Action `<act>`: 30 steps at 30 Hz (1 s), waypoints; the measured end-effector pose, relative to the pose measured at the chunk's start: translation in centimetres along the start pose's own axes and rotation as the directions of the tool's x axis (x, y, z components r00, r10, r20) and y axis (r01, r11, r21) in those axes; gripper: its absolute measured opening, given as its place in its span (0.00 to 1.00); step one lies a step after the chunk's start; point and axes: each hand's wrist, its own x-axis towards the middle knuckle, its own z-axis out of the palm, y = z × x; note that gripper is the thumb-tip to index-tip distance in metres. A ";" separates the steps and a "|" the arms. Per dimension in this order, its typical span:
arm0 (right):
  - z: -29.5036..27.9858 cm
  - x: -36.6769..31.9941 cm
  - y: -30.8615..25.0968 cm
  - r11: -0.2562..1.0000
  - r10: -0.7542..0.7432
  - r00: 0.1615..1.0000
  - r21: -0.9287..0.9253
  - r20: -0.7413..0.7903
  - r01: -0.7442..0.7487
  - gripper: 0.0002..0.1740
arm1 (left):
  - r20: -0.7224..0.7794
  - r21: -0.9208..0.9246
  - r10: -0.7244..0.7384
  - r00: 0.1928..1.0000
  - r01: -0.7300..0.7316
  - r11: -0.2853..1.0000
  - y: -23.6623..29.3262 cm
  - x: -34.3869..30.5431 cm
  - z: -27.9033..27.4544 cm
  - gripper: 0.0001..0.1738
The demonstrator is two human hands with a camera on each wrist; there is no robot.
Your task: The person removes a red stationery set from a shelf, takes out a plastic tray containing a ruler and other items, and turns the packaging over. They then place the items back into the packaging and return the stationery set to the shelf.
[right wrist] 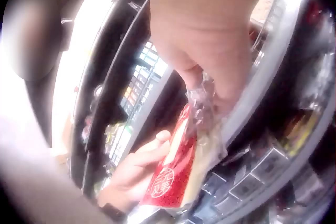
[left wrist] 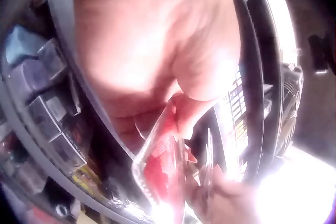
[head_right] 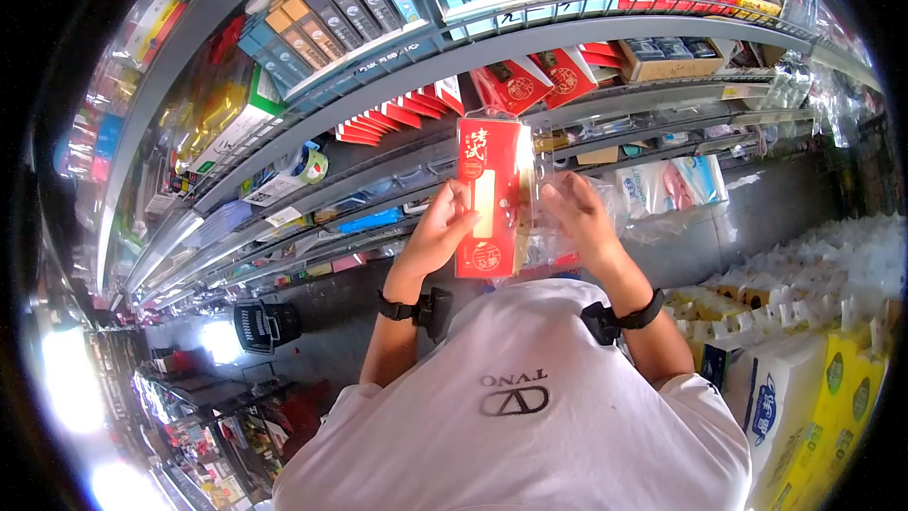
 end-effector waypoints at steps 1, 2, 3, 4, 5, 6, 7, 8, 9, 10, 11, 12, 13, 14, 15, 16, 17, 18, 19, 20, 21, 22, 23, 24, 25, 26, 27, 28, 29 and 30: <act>0.6 -0.3 -0.2 0.999 -0.012 0.999 -0.038 -0.031 0.010 0.19 | 0.001 0.033 0.019 1.000 -0.019 0.999 -0.2 0.1 0.1 0.12; 1.0 -0.5 -0.2 0.997 -0.024 0.998 -0.077 -0.062 0.019 0.19 | 0.004 0.067 0.039 0.999 -0.039 0.997 -0.2 0.2 0.2 0.11; 0.9 -0.4 -0.2 1.000 -0.024 0.999 -0.005 -0.033 0.024 0.19 | -0.004 0.052 0.024 1.000 -0.024 0.998 -0.2 0.2 0.1 0.11; 0.7 -0.2 -0.1 0.997 -0.026 1.000 0.066 -0.003 0.026 0.18 | -0.013 0.038 0.010 1.000 -0.009 0.999 0.0 0.2 0.1 0.11; 0.7 0.0 -0.1 0.990 -0.030 0.999 0.137 0.027 0.026 0.18 | -0.022 0.024 -0.005 1.000 0.006 1.000 0.1 0.2 0.0 0.11; 0.8 -0.1 -0.5 0.986 -0.013 0.998 0.168 0.064 0.002 0.19 | -0.024 0.004 -0.023 0.999 0.023 1.000 0.1 0.2 -0.1 0.11; 1.0 -0.3 -1.4 0.980 0.004 0.995 0.198 0.102 -0.024 0.19 | -0.026 -0.016 -0.042 0.999 0.041 0.999 0.1 0.1 -0.3 0.12; 1.1 -0.5 -1.8 0.973 0.019 0.990 0.227 0.140 -0.051 0.19 | -0.028 -0.036 -0.060 0.998 0.059 0.998 0.1 0.1 -0.3 0.12; 0.8 -0.3 -1.3 0.982 0.017 0.992 0.187 0.122 -0.039 0.19 | -0.022 -0.046 -0.078 0.997 0.077 0.996 0.2 0.1 -0.2 0.15; 0.3 0.1 -0.4 0.989 0.013 0.994 0.146 0.104 -0.029 0.19 | -0.017 -0.055 -0.095 0.995 0.094 0.994 0.5 0.0 -0.1 0.19; 0.0 0.3 0.0 0.994 0.009 0.996 0.104 0.087 -0.018 0.19 | -0.011 -0.065 -0.113 0.994 0.112 0.992 0.7 0.0 0.1 0.23; 0.0 0.3 0.1 0.995 -0.004 0.997 0.097 0.074 -0.004 0.19 | -0.077 0.010 -0.015 0.997 0.016 1.000 0.6 0.2 0.5 0.28; 0.1 0.2 0.1 0.996 -0.016 0.998 0.090 0.062 0.010 0.20 | -0.135 0.091 0.086 0.987 -0.074 0.993 0.4 0.4 1.3 0.33; 0.3 0.1 0.1 0.996 -0.029 0.998 0.083 0.050 0.025 0.20 | -0.184 0.177 0.191 0.964 -0.158 0.971 0.2 0.6 1.9 0.38; 0.5 0.0 -0.1 0.998 -0.019 0.999 0.059 0.028 0.017 0.20 | -0.179 0.346 0.234 0.956 -0.161 0.924 0.0 0.7 2.2 0.40; 0.9 -0.3 -0.5 0.999 -0.010 1.000 0.034 0.005 0.010 0.19 | -0.164 0.505 0.275 0.947 -0.159 0.849 -0.5 0.8 2.2 0.42; 1.0 -0.5 -0.6 1.000 -0.002 1.000 0.012 -0.021 0.002 0.19 | -0.139 0.647 0.312 0.940 -0.152 0.747 -1.1 0.9 2.2 0.45; 1.0 -0.4 -0.4 0.999 -0.006 1.000 0.039 -0.022 0.006 0.19 | -0.098 0.653 0.318 0.943 -0.181 0.736 -1.9 1.0 2.0 0.47; 1.0 -0.2 0.1 0.998 -0.010 1.000 0.069 -0.023 0.012 0.19 | -0.068 0.645 0.316 0.946 -0.200 0.738 -2.5 1.1 1.9 0.48; 1.0 -0.1 0.4 0.995 -0.014 1.000 0.099 -0.025 0.017 0.19 | -0.038 0.637 0.313 0.949 -0.219 0.739 -3.0 1.1 1.7 0.49; 1.1 -0.2 -0.1 1.000 0.005 1.000 0.026 -0.021 -0.005 0.19 | -0.006 0.628 0.308 0.951 -0.237 0.741 -3.2 1.2 1.6 0.50; 1.2 -0.5 -1.2 0.999 0.026 0.999 -0.044 -0.020 -0.027 0.19 | -0.002 0.587 0.271 0.963 -0.218 0.779 -3.2 1.1 1.6 0.52; 1.3 -0.8 -1.7 0.993 0.049 0.999 -0.111 -0.021 -0.051 0.19 | 0.005 0.546 0.230 0.973 -0.196 0.814 -3.1 1.1 1.6 0.54; 1.5 -1.0 -1.6 0.997 0.028 0.999 -0.067 0.017 -0.027 0.20 | 0.015 0.506 0.188 0.982 -0.169 0.846 -2.9 1.0 1.5 0.56; 1.7 -1.1 -1.4 1.000 0.002 0.999 -0.021 0.052 -0.001 0.20 | 0.029 0.466 0.145 0.989 -0.141 0.874 -2.7 1.0 1.4 0.58; 1.9 -1.3 -1.2 0.999 -0.025 0.996 0.026 0.085 0.023 0.20 | 0.027 0.438 0.139 0.990 -0.137 0.888 -2.4 0.9 1.6 0.59; 2.2 -1.5 -1.2 0.999 -0.050 0.992 -0.014 0.113 0.052 0.20 | 0.025 0.410 0.133 0.991 -0.131 0.903 -2.1 0.8 1.9 0.60; 2.5 -1.7 -1.4 0.995 -0.074 0.987 -0.054 0.143 0.083 0.20 | 0.022 0.382 0.128 0.992 -0.127 0.915 -2.0 0.8 2.1 0.61; 2.6 -1.8 -1.5 0.989 -0.097 0.980 -0.094 0.175 0.115 0.20 | 0.011 0.314 0.050 0.999 -0.051 0.948 -2.1 0.8 2.1 0.62; 2.7 -2.0 -1.6 0.989 -0.082 0.975 -0.105 0.204 0.106 0.20 | 0.005 0.244 -0.030 1.000 0.028 0.969 -2.3 0.8 2.1 0.62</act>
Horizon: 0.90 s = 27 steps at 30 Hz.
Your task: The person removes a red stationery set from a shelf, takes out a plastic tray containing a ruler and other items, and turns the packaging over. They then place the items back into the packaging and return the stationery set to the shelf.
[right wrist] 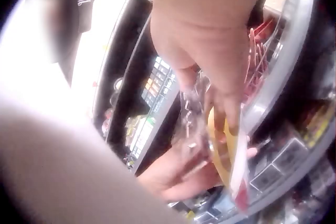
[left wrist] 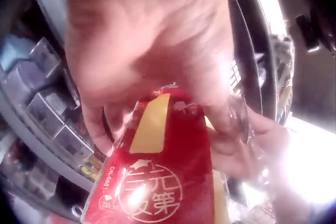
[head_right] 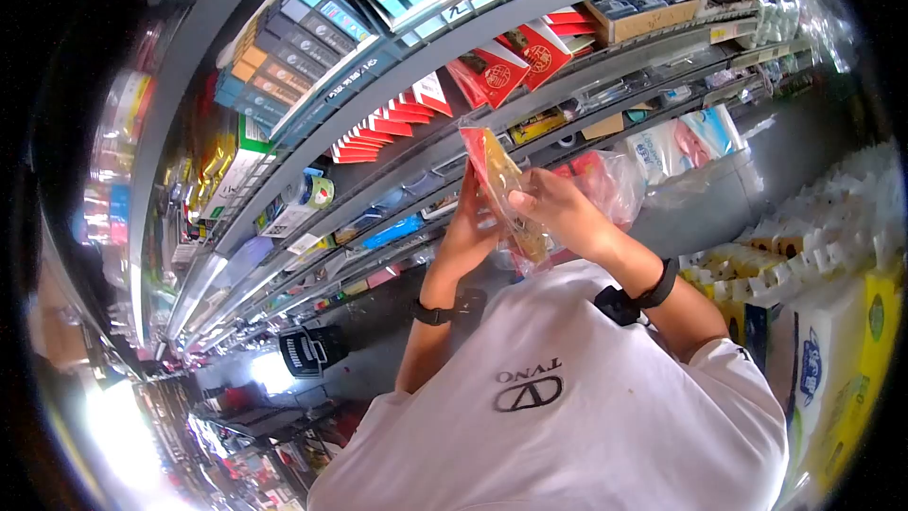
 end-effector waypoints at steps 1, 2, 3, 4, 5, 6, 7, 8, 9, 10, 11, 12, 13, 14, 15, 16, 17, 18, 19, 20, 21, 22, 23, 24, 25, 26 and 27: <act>0.1 -0.1 -0.1 1.000 0.011 0.999 -0.010 0.032 -0.010 0.20 | 0.017 -0.072 -0.078 0.997 0.079 0.994 -0.2 0.1 0.0 0.63; 0.2 -0.2 0.0 1.000 0.023 0.998 -0.021 0.065 -0.021 0.20 | 0.011 -0.076 -0.065 0.998 0.066 0.995 -0.5 0.1 0.0 0.62; 0.0 -0.2 0.3 0.999 -0.004 0.998 -0.031 0.059 0.006 0.20 | 0.005 -0.082 -0.052 0.999 0.052 0.995 -0.7 0.2 0.1 0.61; -0.4 0.0 0.8 0.999 -0.030 0.998 -0.042 0.053 0.033 0.20 | -0.002 -0.088 -0.040 0.999 0.039 0.995 -0.7 0.3 0.0 0.60; -0.6 0.1 1.1 0.997 -0.055 0.997 -0.052 0.048 0.058 0.20 | 0.008 -0.161 -0.053 0.999 0.054 0.985 -0.6 0.3 -0.2 0.59; -0.5 0.0 0.9 0.997 -0.061 0.998 0.047 0.005 0.060 0.20 | 0.017 -0.235 -0.069 0.997 0.071 0.969 0.1 0.2 -0.4 0.57; -0.5 -0.1 0.1 0.987 -0.062 0.997 0.143 -0.038 0.067 0.20 | 0.019 -0.262 -0.064 0.998 0.067 0.963 0.2 0.1 -0.6 0.56; -0.5 -0.1 -0.3 0.969 -0.060 0.995 0.236 -0.082 0.077 0.19 | 0.021 -0.288 -0.059 0.998 0.063 0.956 0.2 0.0 -0.7 0.55; -0.4 0.0 -0.2 0.936 -0.047 0.992 0.343 -0.117 0.085 0.18 | 0.015 -0.268 -0.035 0.999 0.038 0.963 -0.2 -0.1 -0.9 0.54; -0.3 0.2 -0.1 0.891 -0.032 0.988 0.444 -0.151 0.097 0.17 | 0.010 -0.249 -0.009 1.000 0.011 0.969 -0.5 -0.2 -0.9 0.53; -0.3 0.3 0.0 0.835 -0.016 0.983 0.539 -0.181 0.113 0.16 | 0.010 -0.255 -0.023 1.000 0.025 0.967 -0.7 -0.2 -0.9 0.52; -0.4 0.4 0.4 0.829 -0.039 0.979 0.540 -0.200 0.144 0.16 | 0.009 -0.263 -0.038 0.999 0.039 0.964 -0.5 -0.2 -0.8 0.52; -0.5 0.5 0.7 0.820 -0.041 0.976 0.550 -0.216 0.156 0.16 | 0.008 -0.271 -0.051 0.999 0.051 0.961 -0.3 -0.2 -0.6 0.51; -0.5 0.6 0.9 0.812 -0.043 0.972 0.559 -0.231 0.169 0.16 | 0.018 -0.261 -0.048 0.999 0.051 0.964 -0.1 -0.1 -0.5 0.51; -0.6 0.6 1.0 0.804 -0.045 0.968 0.566 -0.247 0.181 0.15 | 0.027 -0.253 -0.045 0.999 0.050 0.966 0.2 0.1 -0.3 0.51; -0.5 0.5 0.9 0.810 -0.046 0.966 0.556 -0.256 0.186 0.15 | 0.035 -0.245 -0.042 0.999 0.049 0.968 0.3 0.3 -0.2 0.51; -0.3 0.5 0.6 0.816 -0.048 0.963 0.545 -0.265 0.191 0.15 | -0.005 -0.239 -0.032 0.999 0.030 0.971 0.1 0.3 0.0 0.50; -0.1 0.4 0.4 0.823 -0.051 0.961 0.534 -0.273 0.195 0.15 | -0.045 -0.232 -0.022 0.999 0.011 0.973 -0.2 0.2 0.5 0.50; -0.2 0.5 0.9 0.843 -0.085 0.960 0.494 -0.267 0.212 0.15 | -0.086 -0.224 -0.012 0.996 -0.008 0.975 -0.4 0.2 0.8 0.50; -0.4 0.8 1.7 0.861 -0.120 0.958 0.453 -0.259 0.230 0.15 | -0.118 -0.170 -0.025 0.993 0.005 0.985 -0.4 0.1 1.1 0.51; -0.5 0.9 1.9 0.877 -0.154 0.956 0.411 -0.249 0.248 0.15 | -0.151 -0.116 -0.036 0.988 0.019 0.993 0.4 0.1 1.5 0.51; -0.3 0.9 2.0 0.920 -0.161 0.948 0.307 -0.275 0.246 0.15 | -0.185 -0.063 -0.045 0.982 0.034 0.997 1.0 0.2 1.8 0.52; 0.0 0.8 2.1 0.951 -0.171 0.938 0.199 -0.301 0.237 0.15 | -0.207 -0.018 -0.050 0.977 0.047 0.999 1.5 0.2 2.0 0.52; 0.2 0.8 2.1 0.971 -0.183 0.928 0.089 -0.324 0.223 0.15 | -0.231 0.025 -0.054 0.971 0.062 0.998 1.8 0.2 2.1 0.52; 0.5 0.7 2.1 0.974 -0.196 0.932 0.050 -0.306 0.221 0.15 | -0.255 0.066 -0.058 0.965 0.077 0.995 2.1 0.2 2.3 0.53; 0.7 0.7 2.1 0.976 -0.207 0.935 0.011 -0.287 0.220 0.15 | -0.278 0.082 -0.025 0.960 0.050 0.995 2.4 0.3 2.5 0.53; 0.8 0.8 2.2 0.975 -0.219 0.938 -0.028 -0.267 0.219 0.15 | -0.300 0.099 0.008 0.954 0.023 0.995 2.6 0.4 2.6 0.53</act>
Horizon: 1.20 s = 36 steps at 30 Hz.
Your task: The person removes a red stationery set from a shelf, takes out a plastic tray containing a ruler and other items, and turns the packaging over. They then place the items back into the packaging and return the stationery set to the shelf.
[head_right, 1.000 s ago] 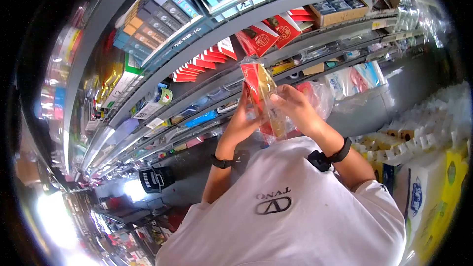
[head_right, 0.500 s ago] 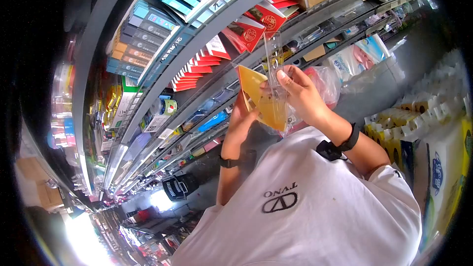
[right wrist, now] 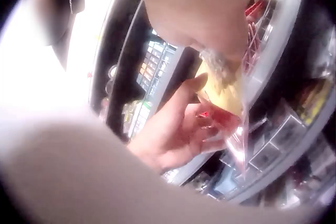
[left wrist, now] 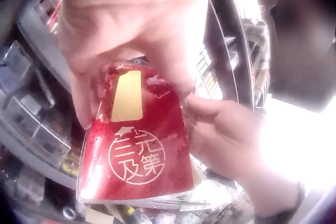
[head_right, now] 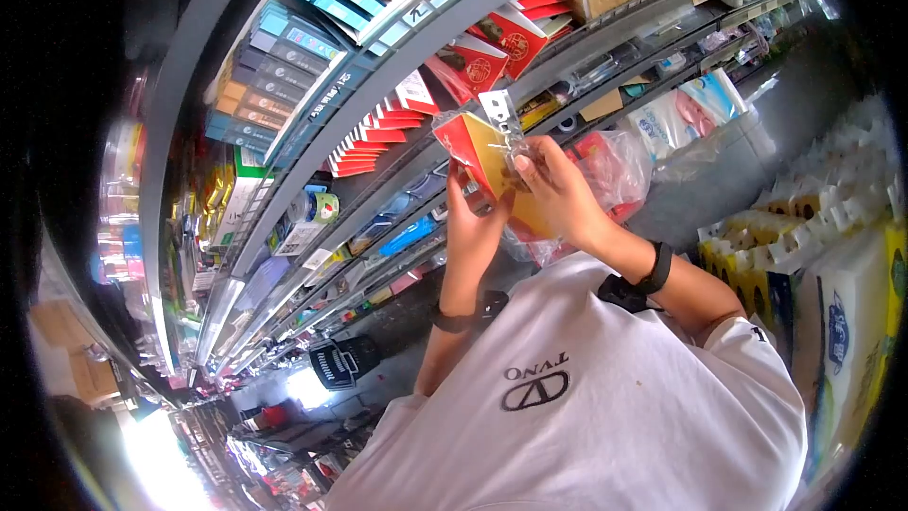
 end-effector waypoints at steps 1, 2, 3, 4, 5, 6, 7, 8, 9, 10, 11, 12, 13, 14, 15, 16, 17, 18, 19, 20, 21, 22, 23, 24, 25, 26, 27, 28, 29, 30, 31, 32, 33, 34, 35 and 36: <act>0.3 0.3 0.8 0.999 -0.041 0.999 -0.002 -0.008 0.041 0.15 | -0.027 0.009 0.031 0.999 -0.030 1.000 0.1 0.1 0.2 0.53; 0.2 0.1 0.8 0.997 -0.019 1.000 -0.080 -0.006 0.018 0.15 | -0.050 0.081 0.070 0.996 -0.066 0.994 -0.3 0.2 0.2 0.54; 0.3 0.0 0.3 0.988 0.003 1.000 -0.157 -0.006 -0.004 0.15 | -0.070 0.154 0.111 0.991 -0.100 0.983 -0.8 0.4 0.2 0.54; 0.3 -0.1 0.0 0.972 0.025 1.000 -0.234 -0.007 -0.026 0.16 | -0.088 0.228 0.153 0.984 -0.130 0.965 -1.1 0.5 0.2 0.54; 0.4 0.0 0.2 0.966 -0.006 1.000 -0.258 -0.005 0.004 0.16 | -0.094 0.265 0.168 0.981 -0.138 0.954 -1.2 0.4 0.2 0.55; 0.3 0.0 0.5 0.959 -0.037 0.999 -0.283 -0.002 0.035 0.16 | -0.100 0.301 0.182 0.978 -0.145 0.943 -1.0 0.4 0.3 0.55; 0.3 0.1 0.6 0.950 -0.068 0.998 -0.307 0.001 0.065 0.16 | -0.105 0.338 0.197 0.975 -0.151 0.929 -0.8 0.4 0.3 0.55; 0.4 0.1 0.5 0.950 -0.060 0.998 -0.307 -0.004 0.056 0.16 | -0.108 0.332 0.190 0.976 -0.145 0.932 -0.6 0.4 0.3 0.56; 0.4 0.1 0.4 0.951 -0.052 0.999 -0.307 -0.009 0.046 0.16 | -0.110 0.328 0.183 0.977 -0.138 0.935 -0.4 0.4 0.3 0.56; 0.5 0.1 0.4 0.951 -0.043 0.999 -0.306 -0.013 0.037 0.16 | -0.112 0.323 0.176 0.978 -0.132 0.937 -0.2 0.4 0.3 0.56; 0.5 0.3 0.6 0.949 -0.062 0.998 -0.310 -0.006 0.057 0.16 | -0.116 0.319 0.158 0.981 -0.114 0.941 0.0 0.3 0.2 0.57; 0.3 0.4 1.1 0.946 -0.080 0.997 -0.314 0.001 0.077 0.16 | -0.119 0.313 0.139 0.983 -0.096 0.945 0.2 0.2 0.2 0.58; 0.1 0.6 1.5 0.944 -0.099 0.995 -0.317 0.008 0.096 0.16 | -0.121 0.308 0.121 0.985 -0.079 0.948 0.2 0.2 0.2 0.59; -0.1 0.7 1.7 0.939 -0.087 0.996 -0.333 0.012 0.086 0.16 | -0.119 0.304 0.119 0.986 -0.078 0.950 0.0 0.2 0.2 0.59; -0.2 0.8 1.8 0.934 -0.075 0.997 -0.349 0.015 0.076 0.16 | -0.117 0.299 0.118 0.986 -0.078 0.951 -0.3 0.2 0.2 0.59; -0.4 1.0 1.9 0.929 -0.064 0.998 -0.365 0.018 0.066 0.16 | -0.114 0.296 0.117 0.987 -0.079 0.952 -0.4 0.3 0.1 0.59; -0.6 1.2 1.8 0.918 -0.070 0.997 -0.388 0.036 0.079 0.16 | -0.112 0.298 0.110 0.988 -0.072 0.952 -0.3 0.3 0.1 0.59; -0.8 1.3 1.5 0.907 -0.076 0.996 -0.411 0.054 0.092 0.17 | -0.110 0.299 0.102 0.989 -0.065 0.952 0.2 0.2 0.1 0.59; -1.0 1.3 1.2 0.896 -0.081 0.994 -0.432 0.072 0.104 0.17 | -0.108 0.301 0.095 0.990 -0.058 0.952 0.5 0.2 0.1 0.59; -1.0 1.3 0.9 0.907 -0.019 0.995 -0.417 0.095 0.057 0.17 | -0.100 0.289 0.092 0.991 -0.059 0.955 0.3 0.0 0.0 0.59; -1.1 1.5 0.4 0.916 0.036 0.993 -0.401 0.117 0.014 0.17 | -0.090 0.280 0.096 0.991 -0.067 0.958 -0.2 0.1 -0.1 0.59; -1.1 1.7 0.0 0.921 0.088 0.987 -0.388 0.137 -0.028 0.17 | -0.078 0.269 0.102 0.992 -0.077 0.960 -0.7 0.4 -0.1 0.58; -1.2 1.8 -0.5 0.922 0.129 0.980 -0.383 0.154 -0.061 0.17 | -0.080 0.266 0.113 0.990 -0.088 0.960 -0.9 0.5 -0.1 0.58; -1.3 1.8 -0.9 0.920 0.171 0.970 -0.380 0.171 -0.095 0.18 | -0.082 0.262 0.123 0.989 -0.097 0.960 -1.1 0.5 -0.1 0.58; -1.3 1.9 -1.1 0.917 0.214 0.958 -0.377 0.189 -0.131 0.18 | -0.085 0.257 0.131 0.988 -0.105 0.961 -1.2 0.6 -0.1 0.58; -1.3 1.9 -1.1 0.875 0.232 0.950 -0.472 0.211 -0.109 0.19 | -0.081 0.264 0.147 0.986 -0.121 0.957 -1.5 0.8 -0.1 0.57; -1.3 1.9 -0.9 0.824 0.254 0.939 -0.560 0.232 -0.084 0.19 | -0.077 0.271 0.161 0.984 -0.135 0.953 -1.7 1.0 -0.1 0.57; -1.3 1.9 -0.8 0.764 0.278 0.927 -0.643 0.250 -0.056 0.19 | -0.075 0.277 0.174 0.982 -0.147 0.949 -1.7 1.1 -0.1 0.57; -1.1 1.9 -0.9 0.767 0.258 0.935 -0.640 0.245 -0.044 0.19 | -0.078 0.282 0.179 0.981 -0.151 0.947 -1.6 1.2 0.0 0.57; -0.7 1.7 -1.0 0.770 0.237 0.941 -0.637 0.240 -0.032 0.18 | -0.082 0.287 0.184 0.980 -0.153 0.945 -1.2 1.3 0.2 0.57; -0.5 1.5 -1.1 0.773 0.217 0.948 -0.635 0.234 -0.020 0.18 | -0.086 0.292 0.188 0.978 -0.156 0.944 -0.7 1.2 0.3 0.57; -0.4 1.3 -0.6 0.845 0.134 0.969 -0.535 0.206 -0.003 0.15 | -0.081 0.290 0.172 0.982 -0.142 0.947 -0.1 1.2 0.4 0.57; -0.1 1.2 0.4 0.904 0.053 0.984 -0.428 0.167 0.024 0.14 | -0.077 0.288 0.156 0.985 -0.128 0.949 0.5 1.1 0.4 0.57; -0.1 1.2 1.1 0.947 -0.023 0.993 -0.316 0.120 0.060 0.13 | -0.074 0.287 0.140 0.987 -0.113 0.951 0.8 1.1 0.4 0.57; -0.3 1.3 1.6 0.953 -0.010 0.991 -0.299 0.133 0.050 0.14 | -0.071 0.289 0.125 0.990 -0.099 0.952 0.8 1.1 0.3 0.57; -0.5 1.4 1.8 0.958 0.004 0.989 -0.283 0.146 0.038 0.14 | -0.068 0.290 0.110 0.992 -0.085 0.953 0.9 1.0 0.2 0.56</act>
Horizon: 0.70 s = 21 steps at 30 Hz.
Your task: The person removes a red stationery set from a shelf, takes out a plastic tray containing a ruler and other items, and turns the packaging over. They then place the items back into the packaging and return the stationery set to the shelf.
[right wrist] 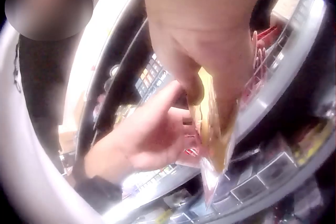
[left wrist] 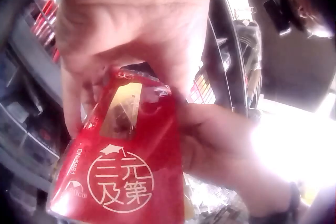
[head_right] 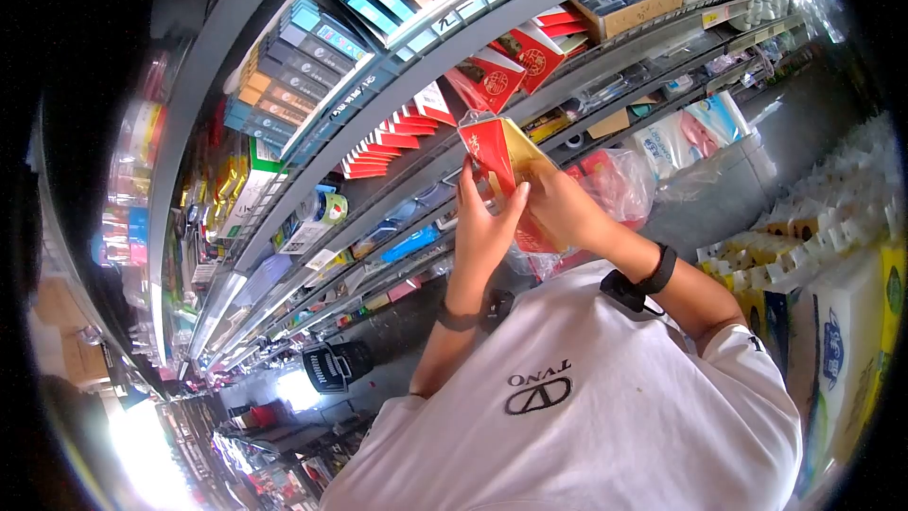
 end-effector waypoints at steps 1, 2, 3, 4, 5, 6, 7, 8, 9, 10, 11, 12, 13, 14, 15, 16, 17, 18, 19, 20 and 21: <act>-0.2 0.1 0.1 1.000 0.009 1.000 0.018 0.016 -0.009 0.15 | 0.008 0.002 -0.013 1.000 0.013 1.000 0.0 0.0 -0.1 0.55; -0.6 0.1 0.0 0.998 0.054 0.998 0.019 0.033 -0.055 0.15 | 0.028 -0.040 0.016 0.999 -0.015 0.999 -0.5 0.0 -0.2 0.54; -1.1 0.2 -0.6 0.995 0.098 0.994 0.019 0.050 -0.099 0.15 | 0.045 -0.083 0.047 0.998 -0.043 0.996 -1.6 0.1 -0.3 0.53; -1.6 0.4 -1.0 0.990 0.142 0.988 0.017 0.068 -0.143 0.16 | 0.060 -0.126 0.078 0.995 -0.070 0.990 -2.4 0.2 -0.3 0.52; -2.2 0.5 -0.8 0.992 0.121 0.989 -0.029 0.080 -0.119 0.16 | 0.084 -0.239 0.066 0.994 -0.045 0.970 -3.1 0.1 -0.2 0.48; -2.6 0.4 -0.8 0.989 0.121 0.988 0.071 0.097 -0.129 0.17 | 0.117 -0.268 0.054 0.992 -0.021 0.963 -2.7 0.1 -0.5 0.47; -2.8 0.3 -0.8 0.975 0.121 0.986 0.170 0.115 -0.140 0.17 | 0.149 -0.296 0.041 0.988 0.005 0.955 -1.8 0.1 -1.2 0.47; -3.1 0.2 -0.8 0.952 0.119 0.984 0.267 0.134 -0.152 0.17 | 0.180 -0.323 0.029 0.983 0.032 0.946 -1.0 0.0 -1.8 0.47; -3.6 0.3 -1.0 0.967 0.152 0.978 0.182 0.144 -0.177 0.17 | 0.198 -0.344 0.025 0.980 0.046 0.938 -0.6 0.1 -2.1 0.47; -3.9 0.2 -1.5 0.969 0.189 0.967 0.126 0.170 -0.211 0.17 | 0.234 -0.356 0.036 0.972 0.051 0.933 -0.9 0.1 -2.2 0.46; -4.4 0.1 -2.2 0.968 0.226 0.955 0.068 0.193 -0.243 0.17 | 0.269 -0.369 0.050 0.962 0.055 0.928 -1.2 0.2 -2.4 0.46; -4.7 0.0 -2.6 0.962 0.264 0.941 0.009 0.213 -0.272 0.16 | 0.304 -0.382 0.064 0.951 0.060 0.922 -1.5 0.2 -2.4 0.45; -4.8 0.0 -2.6 0.957 0.281 0.936 0.008 0.210 -0.289 0.16 | 0.301 -0.409 0.057 0.952 0.075 0.909 -1.8 0.1 -2.2 0.44; -5.0 0.0 -2.4 0.952 0.299 0.931 0.007 0.207 -0.307 0.15 | 0.298 -0.437 0.050 0.953 0.090 0.895 -1.9 0.0 -2.0 0.43; -5.1 -0.1 -2.4 0.945 0.318 0.926 0.006 0.205 -0.326 0.14 | 0.296 -0.464 0.042 0.954 0.106 0.879 -2.1 -0.1 -1.9 0.41; -5.0 -0.2 -2.5 0.949 0.316 0.931 -0.049 0.182 -0.312 0.14 | 0.312 -0.479 -0.021 0.950 0.176 0.860 -2.1 -0.2 -1.9 0.40; -5.0 -0.2 -2.9 0.949 0.312 0.936 -0.105 0.160 -0.298 0.14 | 0.328 -0.492 -0.082 0.941 0.244 0.836 -2.1 -0.2 -1.9 0.39; -4.9 -0.2 -3.1 0.945 0.307 0.941 -0.162 0.139 -0.285 0.14 | 0.345 -0.505 -0.142 0.928 0.311 0.805 -2.0 -0.2 -1.9 0.37; -4.8 -0.4 -2.4 0.961 0.273 0.953 -0.078 0.133 -0.265 0.14 | 0.339 -0.576 -0.140 0.930 0.323 0.751 -1.6 -0.2 -1.9 0.34; -4.7 -0.5 -1.2 0.970 0.239 0.963 0.006 0.124 -0.242 0.14 | 0.363 -0.561 -0.166 0.917 0.357 0.747 -1.7 -0.1 -1.9 0.34; -4.5 -0.6 -0.8 0.972 0.206 0.972 0.089 0.113 -0.217 0.14 | 0.386 -0.546 -0.191 0.902 0.391 0.741 -1.8 0.0 -2.0 0.34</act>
